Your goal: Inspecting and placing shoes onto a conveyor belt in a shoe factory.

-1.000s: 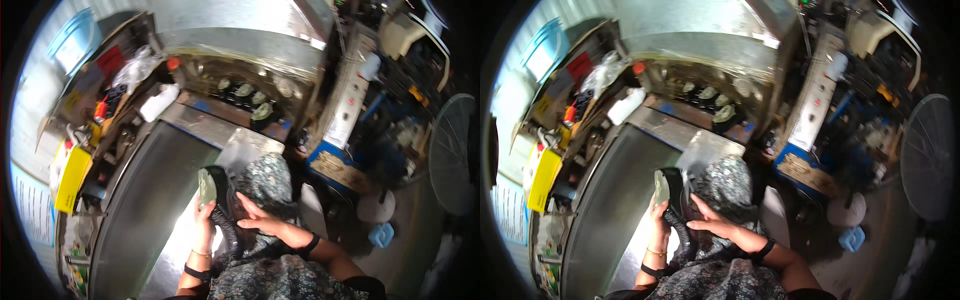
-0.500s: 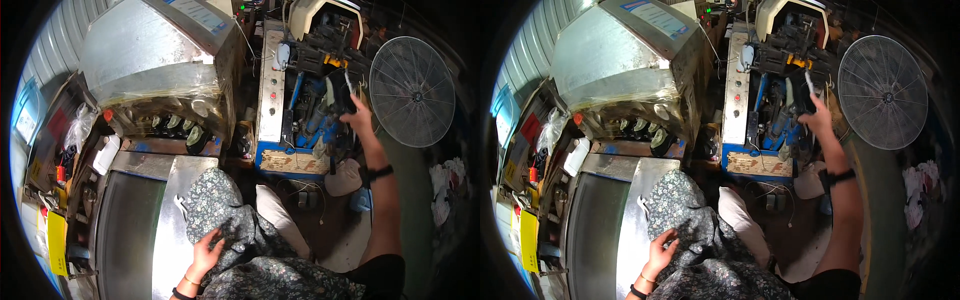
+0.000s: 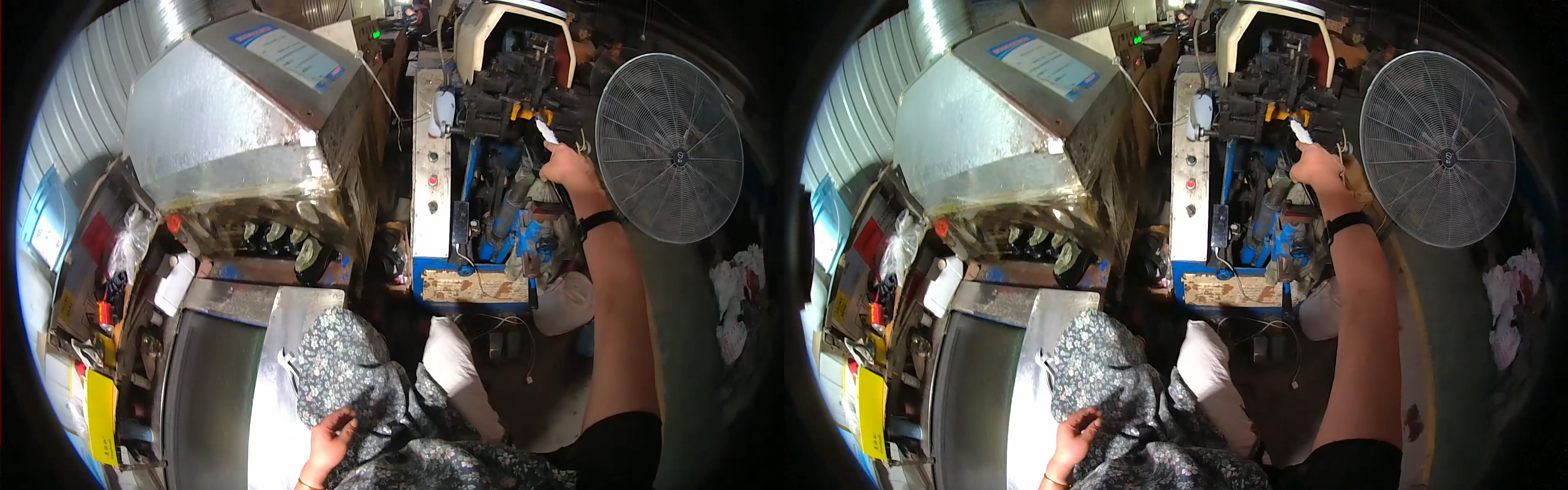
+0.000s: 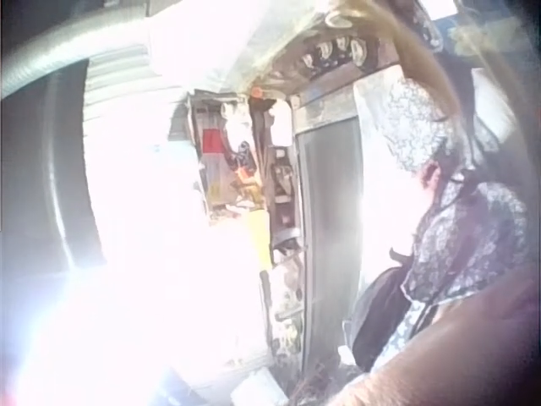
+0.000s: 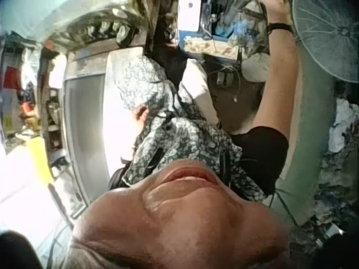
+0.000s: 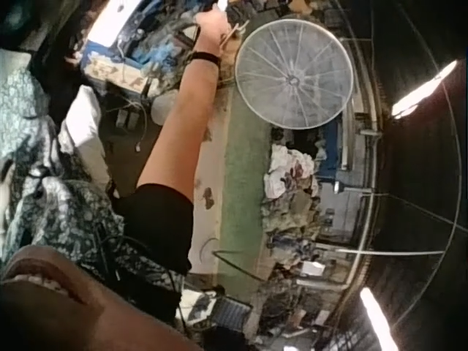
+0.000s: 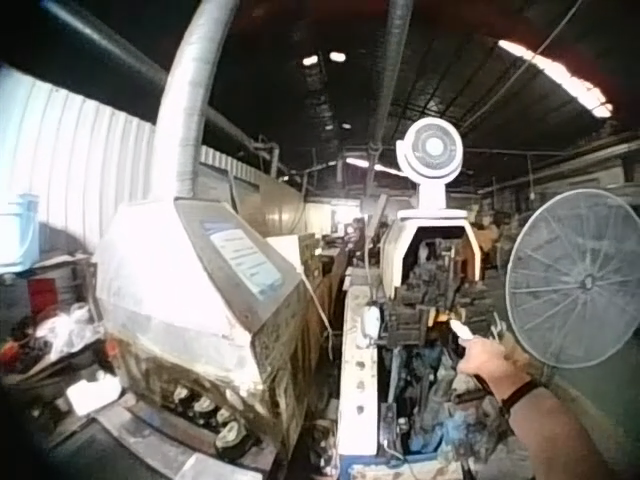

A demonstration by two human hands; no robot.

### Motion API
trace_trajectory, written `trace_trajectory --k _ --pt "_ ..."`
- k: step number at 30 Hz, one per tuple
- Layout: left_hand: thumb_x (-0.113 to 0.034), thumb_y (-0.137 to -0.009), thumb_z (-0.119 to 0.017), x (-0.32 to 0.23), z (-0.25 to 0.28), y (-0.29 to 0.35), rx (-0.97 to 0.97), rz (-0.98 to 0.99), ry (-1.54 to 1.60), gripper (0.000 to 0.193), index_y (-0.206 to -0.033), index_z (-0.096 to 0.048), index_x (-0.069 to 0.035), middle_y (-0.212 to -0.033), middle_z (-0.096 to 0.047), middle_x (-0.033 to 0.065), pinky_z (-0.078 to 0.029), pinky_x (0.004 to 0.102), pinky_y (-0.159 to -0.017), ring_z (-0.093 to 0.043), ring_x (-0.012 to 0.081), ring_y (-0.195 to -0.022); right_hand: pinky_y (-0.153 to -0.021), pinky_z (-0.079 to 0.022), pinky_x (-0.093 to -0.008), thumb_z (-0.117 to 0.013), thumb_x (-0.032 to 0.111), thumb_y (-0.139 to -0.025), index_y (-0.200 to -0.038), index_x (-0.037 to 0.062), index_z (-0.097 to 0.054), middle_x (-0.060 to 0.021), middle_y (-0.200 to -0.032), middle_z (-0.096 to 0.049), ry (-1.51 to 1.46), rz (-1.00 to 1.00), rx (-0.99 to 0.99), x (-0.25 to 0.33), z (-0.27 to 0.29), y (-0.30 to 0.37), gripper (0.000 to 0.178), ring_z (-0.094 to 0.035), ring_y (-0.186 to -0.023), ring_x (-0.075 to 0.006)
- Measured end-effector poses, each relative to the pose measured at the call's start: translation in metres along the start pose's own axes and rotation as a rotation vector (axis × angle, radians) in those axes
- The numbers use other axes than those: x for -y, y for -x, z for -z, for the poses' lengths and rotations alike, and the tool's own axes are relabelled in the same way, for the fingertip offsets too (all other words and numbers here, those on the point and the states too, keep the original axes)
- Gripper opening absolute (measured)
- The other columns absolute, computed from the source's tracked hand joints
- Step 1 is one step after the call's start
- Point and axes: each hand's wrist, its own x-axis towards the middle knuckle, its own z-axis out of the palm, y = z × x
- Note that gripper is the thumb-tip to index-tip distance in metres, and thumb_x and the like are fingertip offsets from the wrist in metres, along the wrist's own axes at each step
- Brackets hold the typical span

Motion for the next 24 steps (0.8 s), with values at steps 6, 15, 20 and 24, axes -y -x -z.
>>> trace_trajectory --k 6,15,20,24 --pt "-0.011 -0.089 -0.070 0.009 0.003 -0.007 0.045 0.018 -0.062 0.034 -0.119 -0.062 0.004 -0.105 -0.072 0.0125 -0.051 0.0272 -0.085 -0.067 0.0152 -0.098 -0.096 -0.047 -0.0517 -0.073 0.019 -0.060 -0.139 0.0254 -0.053 -0.0091 -0.139 -0.054 0.017 0.130 -0.016 -0.035 -0.008 -0.028 0.081 -0.055 -0.123 -0.0332" --pt "-0.012 -0.090 -0.070 -0.024 -0.017 -0.009 0.090 0.007 -0.249 0.034 -0.119 -0.062 0.004 -0.105 -0.072 0.0123 -0.051 0.0274 -0.087 -0.066 0.0138 -0.099 -0.106 -0.032 -0.0653 -0.075 0.043 -0.075 -0.151 0.0303 -0.030 -0.0077 -0.159 -0.020 -0.062 0.278 -0.235 -0.030 -0.091 0.051 0.090 -0.019 -0.137 -0.0581" --pt "-0.015 -0.089 -0.070 -0.008 -0.009 -0.012 0.093 0.000 -0.415 0.032 -0.119 -0.066 -0.007 -0.104 -0.073 0.0102 -0.053 0.0278 -0.066 -0.069 0.0129 -0.084 -0.101 -0.043 -0.0570 -0.070 0.033 -0.078 -0.144 0.0246 -0.042 -0.0058 -0.152 -0.035 -0.090 0.354 -0.503 -0.038 -0.093 0.031 0.072 -0.032 -0.129 -0.0574" --pt "-0.020 -0.090 -0.068 0.020 0.004 -0.014 -0.036 -0.014 -0.352 0.030 -0.114 -0.067 -0.003 -0.100 -0.073 0.0150 -0.053 0.0291 -0.066 -0.069 0.0154 -0.083 -0.105 -0.038 -0.0586 -0.068 0.032 -0.077 -0.142 0.0238 -0.045 -0.0063 -0.151 -0.038 -0.022 0.304 -0.418 -0.027 -0.105 -0.006 0.069 -0.036 -0.132 -0.0488"
